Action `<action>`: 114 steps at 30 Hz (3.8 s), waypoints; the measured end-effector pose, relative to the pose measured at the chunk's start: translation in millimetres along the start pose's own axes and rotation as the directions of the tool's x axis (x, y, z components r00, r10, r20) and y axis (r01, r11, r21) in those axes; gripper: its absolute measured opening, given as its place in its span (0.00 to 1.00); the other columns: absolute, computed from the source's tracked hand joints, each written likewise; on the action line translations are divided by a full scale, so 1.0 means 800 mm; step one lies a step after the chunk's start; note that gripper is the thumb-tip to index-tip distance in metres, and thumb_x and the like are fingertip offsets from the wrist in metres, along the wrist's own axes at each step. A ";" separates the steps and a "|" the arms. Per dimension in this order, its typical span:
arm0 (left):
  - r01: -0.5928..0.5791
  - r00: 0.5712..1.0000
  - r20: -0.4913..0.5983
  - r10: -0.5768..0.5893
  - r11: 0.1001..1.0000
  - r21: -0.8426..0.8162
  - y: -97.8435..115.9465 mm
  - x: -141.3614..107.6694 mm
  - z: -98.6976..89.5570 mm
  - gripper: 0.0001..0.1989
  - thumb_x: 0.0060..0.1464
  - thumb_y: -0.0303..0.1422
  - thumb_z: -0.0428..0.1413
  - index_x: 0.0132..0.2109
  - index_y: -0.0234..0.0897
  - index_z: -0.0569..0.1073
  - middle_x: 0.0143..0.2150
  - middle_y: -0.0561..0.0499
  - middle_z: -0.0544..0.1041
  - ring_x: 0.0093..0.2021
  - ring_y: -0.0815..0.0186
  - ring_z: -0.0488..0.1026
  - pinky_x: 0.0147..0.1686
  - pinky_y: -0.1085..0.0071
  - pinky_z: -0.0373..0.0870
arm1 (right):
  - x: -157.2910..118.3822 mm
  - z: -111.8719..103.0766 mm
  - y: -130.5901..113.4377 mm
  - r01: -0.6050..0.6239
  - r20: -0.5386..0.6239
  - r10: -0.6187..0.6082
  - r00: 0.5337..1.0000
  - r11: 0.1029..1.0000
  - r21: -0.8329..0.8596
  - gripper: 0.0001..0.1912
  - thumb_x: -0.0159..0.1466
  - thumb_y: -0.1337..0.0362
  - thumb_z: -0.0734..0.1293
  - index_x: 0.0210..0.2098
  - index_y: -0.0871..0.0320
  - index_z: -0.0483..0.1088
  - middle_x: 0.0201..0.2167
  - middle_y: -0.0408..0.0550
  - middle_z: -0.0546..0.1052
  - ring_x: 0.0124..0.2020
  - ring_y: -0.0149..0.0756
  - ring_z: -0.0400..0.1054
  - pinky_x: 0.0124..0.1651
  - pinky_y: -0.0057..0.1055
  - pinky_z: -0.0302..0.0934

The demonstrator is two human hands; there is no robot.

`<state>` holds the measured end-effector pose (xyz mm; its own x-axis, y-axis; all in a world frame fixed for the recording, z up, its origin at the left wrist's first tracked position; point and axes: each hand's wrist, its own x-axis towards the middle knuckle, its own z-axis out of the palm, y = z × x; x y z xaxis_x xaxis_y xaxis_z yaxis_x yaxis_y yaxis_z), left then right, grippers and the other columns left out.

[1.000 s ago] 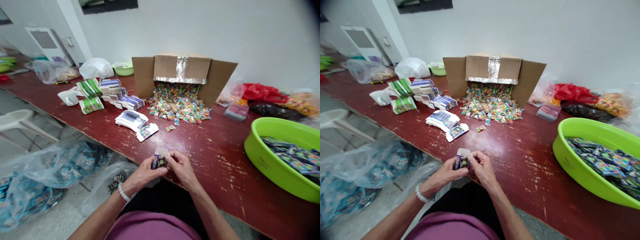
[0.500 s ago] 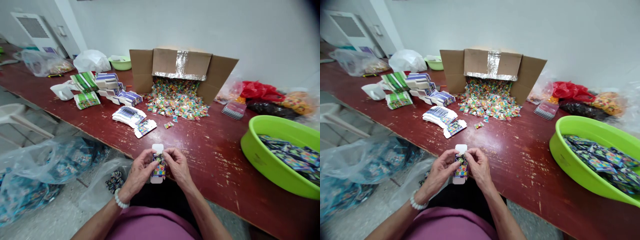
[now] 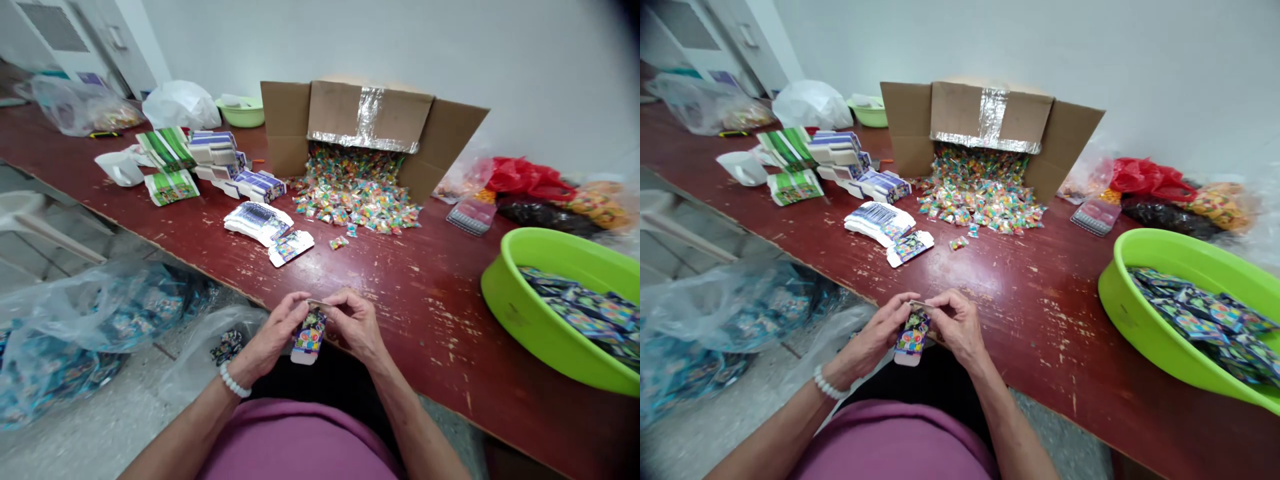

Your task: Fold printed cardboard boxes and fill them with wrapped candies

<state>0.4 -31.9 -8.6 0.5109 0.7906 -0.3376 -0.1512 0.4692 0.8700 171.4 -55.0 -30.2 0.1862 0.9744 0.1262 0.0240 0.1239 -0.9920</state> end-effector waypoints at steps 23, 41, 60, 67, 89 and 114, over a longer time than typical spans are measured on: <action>0.042 0.995 -0.094 -0.036 0.997 0.063 -0.014 0.005 0.011 0.32 0.55 0.58 0.54 0.49 0.32 0.75 0.34 0.46 0.77 0.27 0.67 0.72 0.23 0.72 0.70 | 0.004 0.005 -0.009 -0.113 0.114 0.110 0.987 0.993 0.023 0.09 0.60 0.57 0.72 0.32 0.57 0.78 0.31 0.46 0.80 0.28 0.34 0.72 0.30 0.29 0.64; 0.020 1.000 0.021 -0.021 1.000 0.021 -0.007 0.011 0.003 0.27 0.59 0.51 0.56 0.60 0.43 0.73 0.48 0.45 0.76 0.35 0.67 0.73 0.26 0.77 0.68 | 0.004 0.003 -0.020 0.350 0.262 -0.276 0.925 0.887 -0.302 0.04 0.64 0.68 0.66 0.32 0.56 0.72 0.36 0.47 0.78 0.36 0.35 0.70 0.41 0.32 0.63; 0.138 0.982 0.064 -0.177 0.907 0.397 -0.034 -0.022 -0.082 0.21 0.40 0.29 0.63 0.46 0.38 0.74 0.36 0.55 0.73 0.36 0.65 0.68 0.37 0.72 0.65 | 0.223 -0.045 0.056 -0.190 -0.239 0.034 0.970 0.716 -0.671 0.14 0.56 0.62 0.69 0.42 0.60 0.77 0.44 0.59 0.78 0.49 0.53 0.70 0.52 0.44 0.60; 0.047 0.958 0.104 -0.266 0.506 0.861 -0.023 -0.033 -0.132 0.16 0.40 0.28 0.61 0.41 0.42 0.79 0.35 0.53 0.75 0.39 0.59 0.70 0.39 0.70 0.62 | 0.203 -0.051 0.063 -0.217 -0.202 0.128 0.971 0.827 -0.519 0.17 0.56 0.52 0.70 0.34 0.60 0.76 0.31 0.49 0.79 0.31 0.39 0.71 0.34 0.31 0.62; 0.063 0.985 0.144 -0.100 0.969 0.237 -0.012 -0.031 -0.045 0.19 0.53 0.42 0.62 0.48 0.38 0.69 0.37 0.54 0.72 0.30 0.71 0.70 0.26 0.77 0.66 | 0.001 0.017 -0.030 0.295 0.420 -0.060 0.905 0.801 -0.521 0.06 0.64 0.69 0.66 0.35 0.54 0.76 0.30 0.47 0.80 0.30 0.38 0.73 0.33 0.31 0.62; 0.058 0.996 -0.041 -0.075 0.946 -0.320 -0.011 -0.017 -0.019 0.15 0.55 0.40 0.59 0.46 0.36 0.74 0.33 0.51 0.75 0.29 0.65 0.74 0.21 0.72 0.73 | -0.007 0.037 -0.007 -0.033 0.240 0.045 0.970 0.998 -0.052 0.09 0.64 0.55 0.70 0.37 0.53 0.79 0.35 0.46 0.80 0.29 0.34 0.71 0.31 0.30 0.66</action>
<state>-18.2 -40.9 -16.7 0.4857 0.7687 -0.4162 -0.3843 0.6154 0.6882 141.1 -55.8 -25.1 -0.0545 0.9955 0.0778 0.0684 0.0814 -0.9943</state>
